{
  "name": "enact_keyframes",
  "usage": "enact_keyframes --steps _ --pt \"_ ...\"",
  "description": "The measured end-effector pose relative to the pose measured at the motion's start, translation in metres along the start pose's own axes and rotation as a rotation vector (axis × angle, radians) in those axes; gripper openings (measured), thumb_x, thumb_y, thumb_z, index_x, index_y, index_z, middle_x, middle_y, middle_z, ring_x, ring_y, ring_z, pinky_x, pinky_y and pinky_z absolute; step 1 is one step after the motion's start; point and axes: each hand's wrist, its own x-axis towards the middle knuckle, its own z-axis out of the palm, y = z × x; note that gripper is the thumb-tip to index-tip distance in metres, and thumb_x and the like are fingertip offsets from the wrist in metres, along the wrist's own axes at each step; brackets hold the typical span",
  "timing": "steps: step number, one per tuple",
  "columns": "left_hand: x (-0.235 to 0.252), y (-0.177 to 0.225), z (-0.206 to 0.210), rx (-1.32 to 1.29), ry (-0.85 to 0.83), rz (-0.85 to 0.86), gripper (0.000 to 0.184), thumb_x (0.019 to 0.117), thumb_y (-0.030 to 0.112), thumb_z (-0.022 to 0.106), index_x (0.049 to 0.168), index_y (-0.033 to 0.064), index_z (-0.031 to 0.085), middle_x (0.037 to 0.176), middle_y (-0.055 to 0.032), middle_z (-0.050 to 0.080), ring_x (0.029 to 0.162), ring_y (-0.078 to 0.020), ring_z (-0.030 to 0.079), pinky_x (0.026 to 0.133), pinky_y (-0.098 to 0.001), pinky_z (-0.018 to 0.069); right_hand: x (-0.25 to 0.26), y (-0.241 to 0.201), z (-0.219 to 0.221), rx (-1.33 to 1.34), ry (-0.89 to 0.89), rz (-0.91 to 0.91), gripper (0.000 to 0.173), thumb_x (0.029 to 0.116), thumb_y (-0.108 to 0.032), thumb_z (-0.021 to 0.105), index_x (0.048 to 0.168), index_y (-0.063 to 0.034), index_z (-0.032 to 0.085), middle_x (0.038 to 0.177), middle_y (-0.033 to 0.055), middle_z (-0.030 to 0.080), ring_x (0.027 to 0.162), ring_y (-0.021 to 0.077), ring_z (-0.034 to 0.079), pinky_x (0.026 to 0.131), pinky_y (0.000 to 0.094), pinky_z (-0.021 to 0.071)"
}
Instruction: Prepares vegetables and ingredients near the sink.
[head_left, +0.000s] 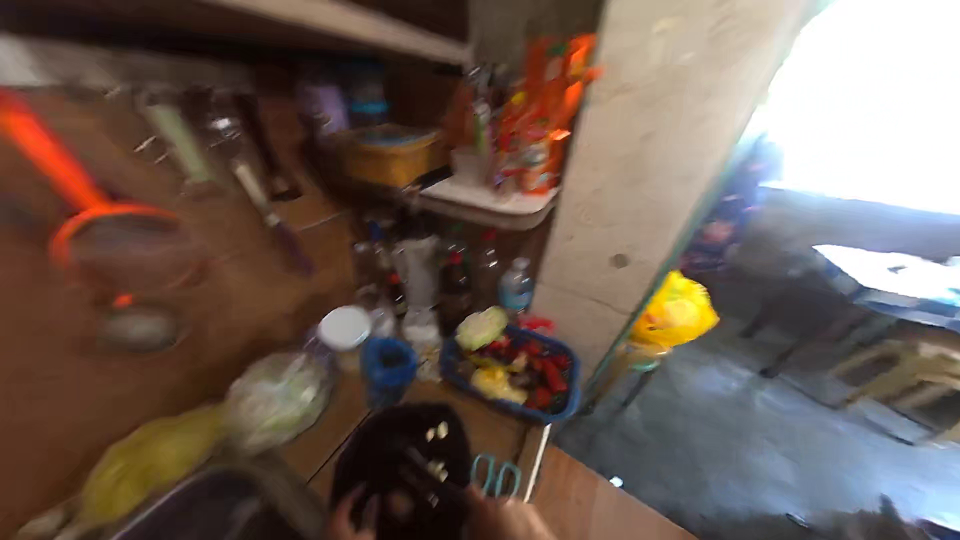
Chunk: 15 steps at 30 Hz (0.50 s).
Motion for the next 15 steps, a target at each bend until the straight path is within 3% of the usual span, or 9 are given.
enact_keyframes --steps 4,8,11,15 --pt "-0.007 0.002 -0.020 -0.020 0.172 -0.101 0.031 0.1019 0.017 0.061 0.128 0.0016 0.068 0.125 -0.0205 0.068 0.113 -0.0327 0.067 0.102 -0.0489 0.0517 0.001 -0.006 -0.010 -0.047 -0.050 -0.026 0.045 0.1103 -0.029 0.042 0.151 -0.0100 0.041 0.113 0.0270 0.070 0.109 0.0472 0.068 0.093 0.0643 0.0525" --pt "-0.015 -0.011 0.002 -0.073 0.314 0.131 0.020 0.0953 0.012 0.068 0.109 0.0007 0.077 0.114 -0.0185 0.073 0.109 -0.0293 0.071 0.097 -0.0444 0.0568 -0.003 -0.011 -0.008 -0.117 -0.111 -0.043 0.042 0.1105 -0.029 0.043 0.147 -0.0085 0.044 0.110 0.0272 0.070 0.109 0.0477 0.068 0.092 0.0635 0.0527" --pt "-0.017 -0.011 0.025 -0.135 0.287 0.238 0.015 0.0926 0.012 0.071 0.103 0.0053 0.080 0.111 -0.0152 0.074 0.107 -0.0274 0.071 0.096 -0.0418 0.0578 -0.010 -0.021 -0.007 -0.150 -0.119 -0.043 0.041 0.1103 -0.026 0.042 0.145 -0.0057 0.045 0.107 0.0284 0.071 0.107 0.0496 0.069 0.090 0.0644 0.0531" --pt "-0.016 -0.009 0.036 -0.106 0.172 0.187 0.018 0.0950 0.013 0.068 0.106 0.0033 0.080 0.115 -0.0168 0.074 0.112 -0.0330 0.069 0.101 -0.0462 0.0545 -0.011 -0.027 -0.003 -0.174 -0.122 -0.023 0.041 0.1099 -0.025 0.042 0.146 -0.0058 0.044 0.106 0.0282 0.071 0.104 0.0500 0.069 0.088 0.0650 0.0538"
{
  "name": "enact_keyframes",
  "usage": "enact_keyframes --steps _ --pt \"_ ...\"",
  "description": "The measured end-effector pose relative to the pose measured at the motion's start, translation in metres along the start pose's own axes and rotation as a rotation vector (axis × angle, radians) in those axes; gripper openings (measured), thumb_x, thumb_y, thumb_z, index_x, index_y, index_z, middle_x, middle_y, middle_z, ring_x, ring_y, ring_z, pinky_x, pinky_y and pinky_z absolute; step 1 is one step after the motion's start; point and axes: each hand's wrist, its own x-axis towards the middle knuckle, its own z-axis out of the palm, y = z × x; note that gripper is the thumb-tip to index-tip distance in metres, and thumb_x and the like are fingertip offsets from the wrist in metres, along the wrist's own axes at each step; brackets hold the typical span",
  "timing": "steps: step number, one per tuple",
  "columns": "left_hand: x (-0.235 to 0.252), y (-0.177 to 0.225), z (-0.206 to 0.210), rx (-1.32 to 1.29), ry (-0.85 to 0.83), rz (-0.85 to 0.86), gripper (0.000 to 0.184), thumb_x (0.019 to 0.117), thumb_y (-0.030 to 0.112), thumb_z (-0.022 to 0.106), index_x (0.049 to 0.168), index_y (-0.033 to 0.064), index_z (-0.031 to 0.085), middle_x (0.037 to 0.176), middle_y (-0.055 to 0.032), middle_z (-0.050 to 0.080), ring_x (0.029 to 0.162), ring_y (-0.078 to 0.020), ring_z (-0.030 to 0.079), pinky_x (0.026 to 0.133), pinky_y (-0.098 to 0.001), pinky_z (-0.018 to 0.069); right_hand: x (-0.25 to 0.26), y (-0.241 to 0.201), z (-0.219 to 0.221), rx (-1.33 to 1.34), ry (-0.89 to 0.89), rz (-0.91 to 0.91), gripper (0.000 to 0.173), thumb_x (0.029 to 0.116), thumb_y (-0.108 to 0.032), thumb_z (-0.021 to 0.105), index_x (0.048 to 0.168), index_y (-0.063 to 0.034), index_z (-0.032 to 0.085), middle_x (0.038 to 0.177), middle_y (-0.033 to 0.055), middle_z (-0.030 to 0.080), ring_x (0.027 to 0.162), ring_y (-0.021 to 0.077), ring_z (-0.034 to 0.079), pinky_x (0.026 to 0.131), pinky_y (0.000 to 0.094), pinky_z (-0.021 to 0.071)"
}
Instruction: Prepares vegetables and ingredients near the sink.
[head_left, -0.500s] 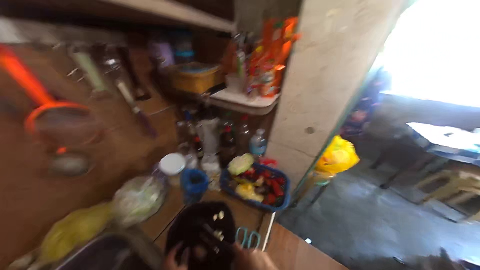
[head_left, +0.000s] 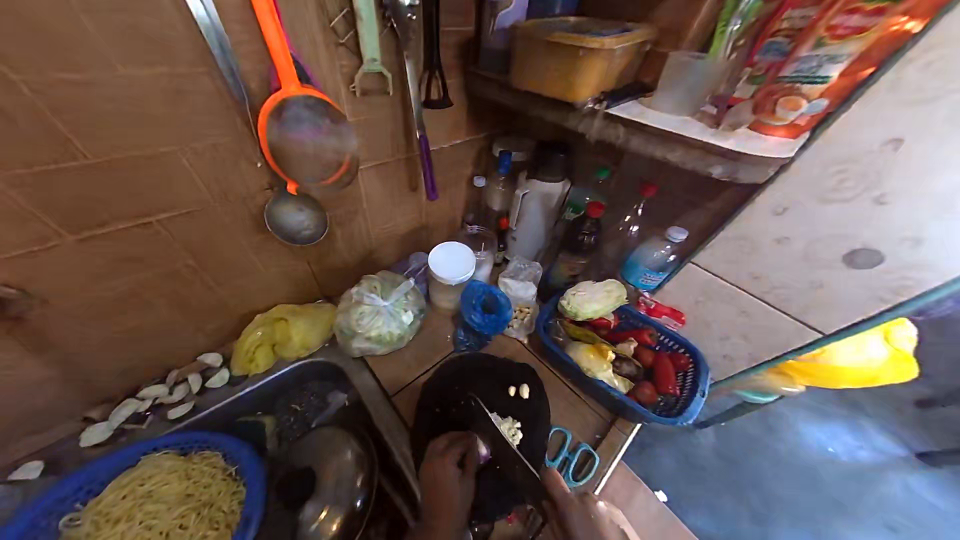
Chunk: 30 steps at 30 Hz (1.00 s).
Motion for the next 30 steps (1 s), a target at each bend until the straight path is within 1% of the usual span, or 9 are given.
enact_keyframes --steps 6,14,17,20,22,24,27,28,30 --pt "-0.002 -0.007 0.008 -0.087 0.100 -0.015 0.012 0.0905 0.007 0.071 0.095 0.0034 0.081 0.108 -0.0153 0.076 0.104 -0.0285 0.073 0.093 -0.0421 0.0588 -0.006 0.002 0.001 -0.048 -0.009 -0.003 0.041 0.1089 -0.022 0.041 0.145 -0.0025 0.044 0.099 0.0299 0.070 0.096 0.0516 0.070 0.082 0.0665 0.0546" --pt "0.000 -0.007 0.009 -0.134 0.145 -0.021 0.009 0.0866 0.007 0.075 0.092 0.0049 0.082 0.105 -0.0131 0.076 0.097 -0.0212 0.074 0.088 -0.0333 0.0609 0.023 -0.044 -0.018 -0.174 -0.196 0.115 0.052 0.1092 -0.013 0.041 0.158 -0.0047 0.026 0.112 0.0295 0.069 0.110 0.0496 0.068 0.092 0.0627 0.0536" --pt "0.002 -0.007 0.008 -0.124 0.127 -0.066 0.009 0.0869 0.008 0.076 0.094 0.0054 0.082 0.106 -0.0128 0.076 0.097 -0.0197 0.074 0.087 -0.0317 0.0609 0.033 -0.050 -0.015 -0.180 -0.214 0.122 0.059 0.1073 -0.009 0.044 0.161 -0.0059 0.020 0.116 0.0288 0.069 0.112 0.0486 0.067 0.094 0.0620 0.0532" --pt "0.000 -0.011 0.011 -0.156 0.140 -0.051 0.008 0.0864 0.011 0.078 0.092 0.0063 0.081 0.105 -0.0113 0.076 0.094 -0.0158 0.074 0.083 -0.0284 0.0614 0.053 -0.048 -0.005 -0.142 -0.195 0.094 0.068 0.1022 -0.009 0.055 0.160 -0.0067 0.019 0.118 0.0280 0.067 0.114 0.0473 0.067 0.095 0.0618 0.0536" --pt "0.000 -0.014 0.011 -0.161 0.121 -0.067 0.015 0.0871 0.016 0.078 0.097 0.0048 0.079 0.104 -0.0104 0.075 0.097 -0.0165 0.073 0.087 -0.0309 0.0607 0.070 -0.042 0.001 -0.081 -0.159 0.061 0.067 0.1040 -0.016 0.054 0.160 -0.0074 0.019 0.121 0.0276 0.066 0.115 0.0464 0.066 0.096 0.0616 0.0530" --pt "0.003 -0.009 0.008 -0.139 0.034 -0.167 0.031 0.0908 0.020 0.076 0.112 -0.0017 0.071 0.108 -0.0156 0.072 0.100 -0.0219 0.071 0.090 -0.0366 0.0589 0.082 -0.036 0.001 -0.008 -0.104 0.015 0.059 0.1074 -0.022 0.049 0.159 -0.0088 0.022 0.123 0.0268 0.066 0.116 0.0450 0.066 0.097 0.0612 0.0526" --pt "0.001 0.000 0.010 -0.077 -0.095 -0.216 0.043 0.0954 0.024 0.072 0.129 -0.0016 0.064 0.121 -0.0186 0.068 0.108 -0.0251 0.069 0.097 -0.0379 0.0568 0.094 -0.025 0.001 0.098 -0.062 -0.050 0.055 0.1097 -0.027 0.046 0.157 -0.0076 0.027 0.126 0.0262 0.065 0.119 0.0426 0.065 0.101 0.0592 0.0515" --pt "0.000 0.005 0.010 -0.056 -0.124 -0.188 0.045 0.0958 0.025 0.071 0.131 -0.0013 0.063 0.123 -0.0186 0.068 0.113 -0.0262 0.067 0.101 -0.0389 0.0543 0.098 -0.022 0.002 0.144 -0.049 -0.075 0.055 0.1092 -0.026 0.047 0.157 -0.0066 0.028 0.127 0.0263 0.064 0.120 0.0419 0.065 0.102 0.0581 0.0511" --pt "-0.002 0.013 0.011 -0.033 -0.094 -0.101 0.040 0.0925 0.018 0.072 0.126 -0.0027 0.066 0.121 -0.0187 0.068 0.114 -0.0267 0.066 0.103 -0.0380 0.0528 0.104 -0.012 0.006 0.255 -0.016 -0.137 0.051 0.1088 -0.024 0.048 0.154 -0.0052 0.033 0.124 0.0258 0.066 0.116 0.0399 0.067 0.102 0.0559 0.0517"
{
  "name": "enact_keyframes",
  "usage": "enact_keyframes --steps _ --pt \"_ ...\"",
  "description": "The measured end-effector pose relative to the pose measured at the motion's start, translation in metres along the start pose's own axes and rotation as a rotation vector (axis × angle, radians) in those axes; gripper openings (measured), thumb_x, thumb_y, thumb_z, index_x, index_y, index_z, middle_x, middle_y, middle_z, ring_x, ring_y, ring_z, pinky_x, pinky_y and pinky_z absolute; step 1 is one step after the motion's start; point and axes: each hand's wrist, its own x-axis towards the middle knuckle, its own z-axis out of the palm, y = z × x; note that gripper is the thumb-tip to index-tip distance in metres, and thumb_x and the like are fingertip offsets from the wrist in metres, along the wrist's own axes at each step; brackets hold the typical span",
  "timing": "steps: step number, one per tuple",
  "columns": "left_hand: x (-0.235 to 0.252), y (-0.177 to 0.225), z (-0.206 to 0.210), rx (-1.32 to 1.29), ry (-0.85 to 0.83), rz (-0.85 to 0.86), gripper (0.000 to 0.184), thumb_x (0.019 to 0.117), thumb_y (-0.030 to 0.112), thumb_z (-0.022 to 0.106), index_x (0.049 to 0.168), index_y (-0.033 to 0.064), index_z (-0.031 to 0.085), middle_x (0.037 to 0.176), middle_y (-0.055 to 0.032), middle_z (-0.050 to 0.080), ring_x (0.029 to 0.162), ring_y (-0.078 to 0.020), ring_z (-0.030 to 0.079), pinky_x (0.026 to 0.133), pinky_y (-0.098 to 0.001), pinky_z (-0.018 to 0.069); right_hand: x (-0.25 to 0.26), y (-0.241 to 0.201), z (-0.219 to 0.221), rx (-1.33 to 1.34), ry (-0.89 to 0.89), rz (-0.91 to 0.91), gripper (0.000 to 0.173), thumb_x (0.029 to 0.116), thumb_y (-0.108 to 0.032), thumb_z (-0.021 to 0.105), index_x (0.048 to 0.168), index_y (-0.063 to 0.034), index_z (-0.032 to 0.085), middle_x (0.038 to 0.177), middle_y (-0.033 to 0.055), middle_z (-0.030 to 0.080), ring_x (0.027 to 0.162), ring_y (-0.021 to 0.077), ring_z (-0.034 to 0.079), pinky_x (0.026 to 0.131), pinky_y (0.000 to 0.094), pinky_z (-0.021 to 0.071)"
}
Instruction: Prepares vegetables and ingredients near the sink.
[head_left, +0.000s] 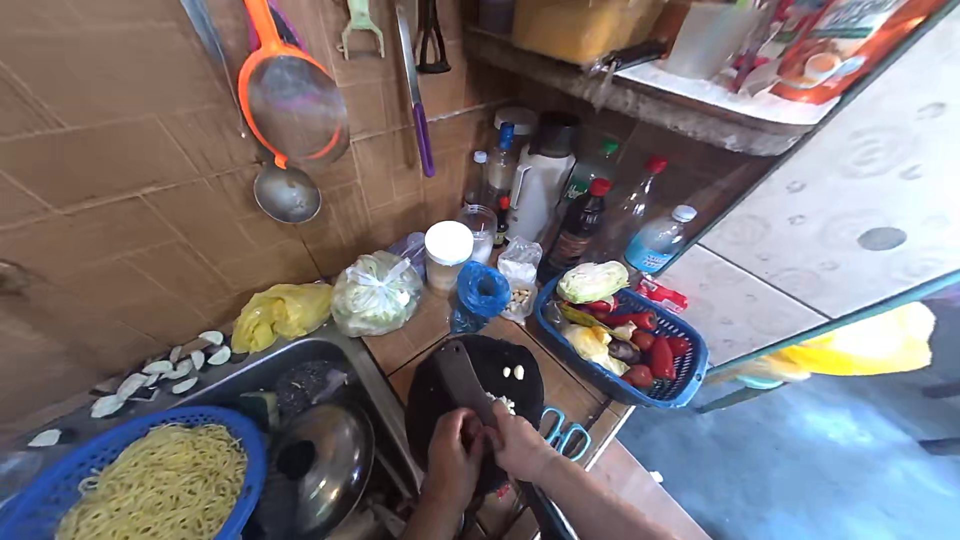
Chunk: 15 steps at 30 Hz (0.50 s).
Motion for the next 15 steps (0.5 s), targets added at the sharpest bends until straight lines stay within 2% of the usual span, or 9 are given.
enact_keyframes --steps 2,3,4,6,8,10,12,13,15 --pt "-0.001 0.006 -0.001 0.043 0.062 0.077 0.031 0.0871 0.013 0.074 0.115 -0.0014 0.072 0.116 -0.0176 0.070 0.111 -0.0265 0.067 0.101 -0.0368 0.0541 -0.001 0.008 0.001 0.062 0.045 -0.051 0.045 0.1087 -0.025 0.047 0.149 -0.0057 0.041 0.117 0.0236 0.068 0.107 0.0374 0.070 0.097 0.0549 0.0542" --pt "0.000 0.008 -0.004 0.097 0.069 0.092 0.029 0.0869 0.011 0.074 0.113 -0.0004 0.073 0.115 -0.0172 0.071 0.112 -0.0280 0.068 0.101 -0.0383 0.0541 -0.007 0.007 -0.002 0.047 0.058 -0.047 0.044 0.1089 -0.025 0.046 0.149 -0.0067 0.041 0.118 0.0233 0.068 0.109 0.0378 0.070 0.097 0.0554 0.0538" --pt "0.001 0.012 -0.010 0.165 0.019 0.068 0.030 0.0891 0.010 0.071 0.117 0.0003 0.072 0.118 -0.0171 0.071 0.115 -0.0307 0.067 0.104 -0.0411 0.0520 -0.015 0.003 -0.006 0.002 0.066 -0.030 0.045 0.1094 -0.027 0.044 0.151 -0.0080 0.040 0.119 0.0235 0.068 0.112 0.0390 0.069 0.099 0.0563 0.0530" --pt "0.008 0.020 -0.023 0.272 -0.211 -0.085 0.043 0.0951 0.010 0.067 0.137 0.0027 0.060 0.130 -0.0170 0.067 0.127 -0.0332 0.060 0.112 -0.0435 0.0440 -0.035 -0.008 -0.011 -0.123 0.062 0.036 0.048 0.1110 -0.030 0.040 0.155 -0.0096 0.034 0.119 0.0247 0.068 0.115 0.0424 0.067 0.099 0.0588 0.0519" --pt "0.014 0.021 -0.029 0.290 -0.328 -0.179 0.052 0.0960 0.013 0.069 0.145 0.0053 0.053 0.137 -0.0180 0.062 0.133 -0.0335 0.055 0.115 -0.0431 0.0417 -0.053 -0.015 -0.012 -0.233 0.054 0.090 0.047 0.1113 -0.031 0.038 0.154 -0.0101 0.035 0.117 0.0254 0.069 0.114 0.0444 0.067 0.097 0.0606 0.0522" --pt "0.011 0.019 -0.032 0.285 -0.279 -0.165 0.043 0.0993 0.021 0.066 0.139 0.0061 0.061 0.138 -0.0161 0.063 0.134 -0.0319 0.055 0.116 -0.0431 0.0404 -0.069 -0.018 -0.012 -0.312 0.021 0.141 0.047 0.1106 -0.029 0.040 0.153 -0.0104 0.035 0.116 0.0257 0.069 0.113 0.0453 0.068 0.095 0.0612 0.0530" --pt "0.002 0.018 -0.031 0.310 -0.157 -0.113 0.027 0.1023 0.022 0.060 0.121 0.0083 0.075 0.126 -0.0138 0.070 0.122 -0.0295 0.064 0.109 -0.0428 0.0474 -0.083 -0.020 -0.008 -0.358 -0.025 0.176 0.046 0.1095 -0.026 0.043 0.152 -0.0107 0.035 0.114 0.0255 0.070 0.111 0.0454 0.068 0.093 0.0608 0.0537" --pt "0.000 0.021 -0.032 0.338 -0.154 -0.125 0.027 0.1037 0.021 0.058 0.118 0.0103 0.077 0.123 -0.0130 0.071 0.119 -0.0282 0.066 0.106 -0.0424 0.0497 -0.088 -0.021 -0.005 -0.375 -0.044 0.185 0.047 0.1088 -0.024 0.045 0.152 -0.0104 0.035 0.114 0.0257 0.070 0.111 0.0457 0.069 0.092 0.0609 0.0539" --pt "0.001 0.026 -0.032 0.401 -0.225 -0.194 0.029 0.1054 0.019 0.053 0.122 0.0118 0.075 0.128 -0.0120 0.069 0.118 -0.0274 0.066 0.104 -0.0428 0.0511 -0.087 -0.023 0.005 -0.409 -0.077 0.203 0.052 0.1065 -0.019 0.049 0.155 -0.0108 0.031 0.115 0.0256 0.070 0.112 0.0461 0.068 0.091 0.0616 0.0543"
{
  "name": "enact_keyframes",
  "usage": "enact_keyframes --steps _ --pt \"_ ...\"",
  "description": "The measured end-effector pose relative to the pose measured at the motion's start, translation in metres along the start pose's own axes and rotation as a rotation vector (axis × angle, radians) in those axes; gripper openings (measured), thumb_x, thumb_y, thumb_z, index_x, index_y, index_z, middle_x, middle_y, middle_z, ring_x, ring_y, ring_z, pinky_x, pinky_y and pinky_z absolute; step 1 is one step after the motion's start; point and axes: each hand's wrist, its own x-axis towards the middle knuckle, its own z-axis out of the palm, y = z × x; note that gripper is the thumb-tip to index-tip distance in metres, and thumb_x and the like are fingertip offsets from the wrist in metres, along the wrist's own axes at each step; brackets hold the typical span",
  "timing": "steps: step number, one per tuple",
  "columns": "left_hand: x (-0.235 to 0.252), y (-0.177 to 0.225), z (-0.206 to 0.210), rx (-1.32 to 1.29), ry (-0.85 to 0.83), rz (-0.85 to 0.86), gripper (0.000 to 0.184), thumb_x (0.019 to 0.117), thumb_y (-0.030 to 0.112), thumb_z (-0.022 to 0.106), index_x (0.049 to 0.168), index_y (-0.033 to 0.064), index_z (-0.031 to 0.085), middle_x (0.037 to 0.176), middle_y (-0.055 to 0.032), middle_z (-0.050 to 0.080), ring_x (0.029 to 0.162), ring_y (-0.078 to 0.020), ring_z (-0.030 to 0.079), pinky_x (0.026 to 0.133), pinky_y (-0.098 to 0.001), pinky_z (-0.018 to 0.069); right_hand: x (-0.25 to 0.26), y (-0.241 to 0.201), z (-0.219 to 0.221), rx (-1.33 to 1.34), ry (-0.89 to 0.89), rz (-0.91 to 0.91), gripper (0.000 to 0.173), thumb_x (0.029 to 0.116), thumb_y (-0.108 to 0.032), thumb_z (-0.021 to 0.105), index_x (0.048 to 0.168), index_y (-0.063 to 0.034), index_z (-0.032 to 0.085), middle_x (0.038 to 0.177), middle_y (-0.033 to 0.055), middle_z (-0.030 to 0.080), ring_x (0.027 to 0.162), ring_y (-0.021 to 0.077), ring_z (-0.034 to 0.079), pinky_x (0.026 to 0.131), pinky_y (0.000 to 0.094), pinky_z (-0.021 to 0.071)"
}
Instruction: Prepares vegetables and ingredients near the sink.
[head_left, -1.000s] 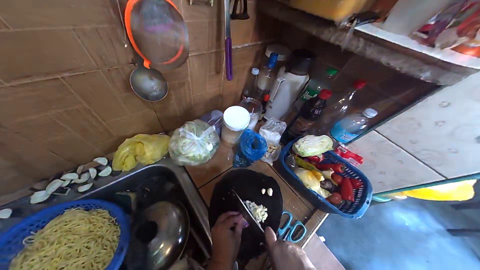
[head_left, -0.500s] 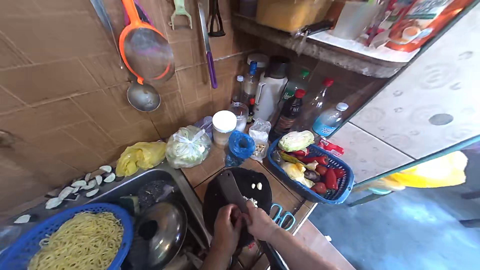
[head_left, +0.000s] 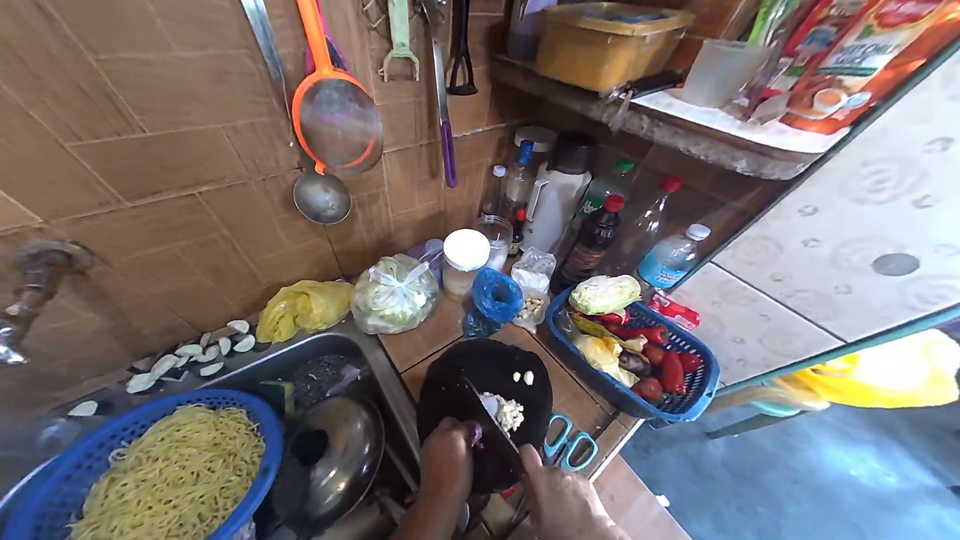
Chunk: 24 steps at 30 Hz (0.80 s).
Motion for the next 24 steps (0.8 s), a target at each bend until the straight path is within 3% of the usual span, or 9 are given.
enact_keyframes --steps 5,7,10,13,16,19,22,24 --pt "0.002 0.009 -0.006 0.112 -0.127 -0.054 0.033 0.1020 0.004 0.046 0.124 0.0051 0.071 0.137 -0.0148 0.063 0.121 -0.0316 0.064 0.102 -0.0469 0.0516 0.036 -0.017 0.006 -0.057 -0.009 -0.002 0.079 0.0963 -0.014 0.067 0.161 -0.0127 0.022 0.124 0.0250 0.067 0.117 0.0455 0.066 0.095 0.0621 0.0532" --pt "0.003 0.010 -0.009 0.095 -0.128 -0.046 0.031 0.1026 0.007 0.048 0.123 0.0040 0.071 0.134 -0.0167 0.064 0.121 -0.0327 0.064 0.103 -0.0476 0.0508 0.034 -0.020 -0.004 -0.058 0.000 -0.008 0.075 0.0959 -0.009 0.064 0.159 -0.0124 0.024 0.122 0.0251 0.068 0.116 0.0458 0.066 0.094 0.0621 0.0532" --pt "0.006 0.009 -0.009 0.104 -0.123 -0.049 0.029 0.1047 0.014 0.051 0.122 0.0031 0.071 0.131 -0.0182 0.066 0.120 -0.0333 0.065 0.104 -0.0469 0.0506 0.014 -0.022 -0.011 -0.058 -0.002 -0.003 0.065 0.1001 -0.014 0.059 0.157 -0.0118 0.027 0.118 0.0247 0.069 0.113 0.0455 0.068 0.092 0.0617 0.0540" --pt "0.005 0.007 -0.009 0.070 -0.115 -0.031 0.028 0.1018 0.007 0.050 0.119 -0.0013 0.071 0.129 -0.0200 0.066 0.121 -0.0339 0.064 0.105 -0.0469 0.0500 0.026 -0.026 -0.001 -0.067 -0.006 -0.010 0.078 0.0962 -0.011 0.066 0.161 -0.0119 0.022 0.121 0.0257 0.068 0.114 0.0461 0.067 0.092 0.0626 0.0538" --pt "0.004 0.005 -0.007 0.062 -0.094 -0.011 0.028 0.1017 0.005 0.050 0.120 -0.0005 0.071 0.127 -0.0189 0.067 0.120 -0.0324 0.065 0.105 -0.0450 0.0501 0.048 -0.031 -0.004 -0.076 0.027 -0.034 0.076 0.0939 -0.004 0.061 0.159 -0.0131 0.024 0.121 0.0249 0.068 0.115 0.0454 0.067 0.092 0.0625 0.0539" --pt "0.003 0.003 -0.004 0.049 -0.068 -0.014 0.027 0.1034 0.010 0.052 0.119 0.0020 0.072 0.125 -0.0175 0.069 0.118 -0.0311 0.067 0.104 -0.0440 0.0509 0.030 -0.030 -0.016 -0.077 0.015 -0.037 0.061 0.1034 -0.012 0.052 0.158 -0.0128 0.026 0.120 0.0241 0.068 0.115 0.0445 0.067 0.093 0.0606 0.0538" --pt "0.000 0.002 -0.002 0.032 -0.047 -0.020 0.027 0.1028 0.011 0.053 0.117 -0.0001 0.072 0.125 -0.0187 0.069 0.117 -0.0324 0.067 0.103 -0.0448 0.0515 0.022 -0.029 -0.008 -0.101 0.002 -0.033 0.072 0.0987 -0.014 0.063 0.159 -0.0119 0.025 0.119 0.0247 0.069 0.113 0.0451 0.068 0.091 0.0612 0.0544" --pt "-0.002 0.003 -0.003 0.037 -0.075 -0.024 0.027 0.1019 0.007 0.051 0.118 -0.0027 0.070 0.126 -0.0202 0.067 0.119 -0.0330 0.065 0.104 -0.0447 0.0505 0.040 -0.031 0.001 -0.111 0.012 -0.046 0.079 0.0940 -0.006 0.065 0.161 -0.0138 0.023 0.120 0.0250 0.068 0.113 0.0458 0.067 0.090 0.0623 0.0545"
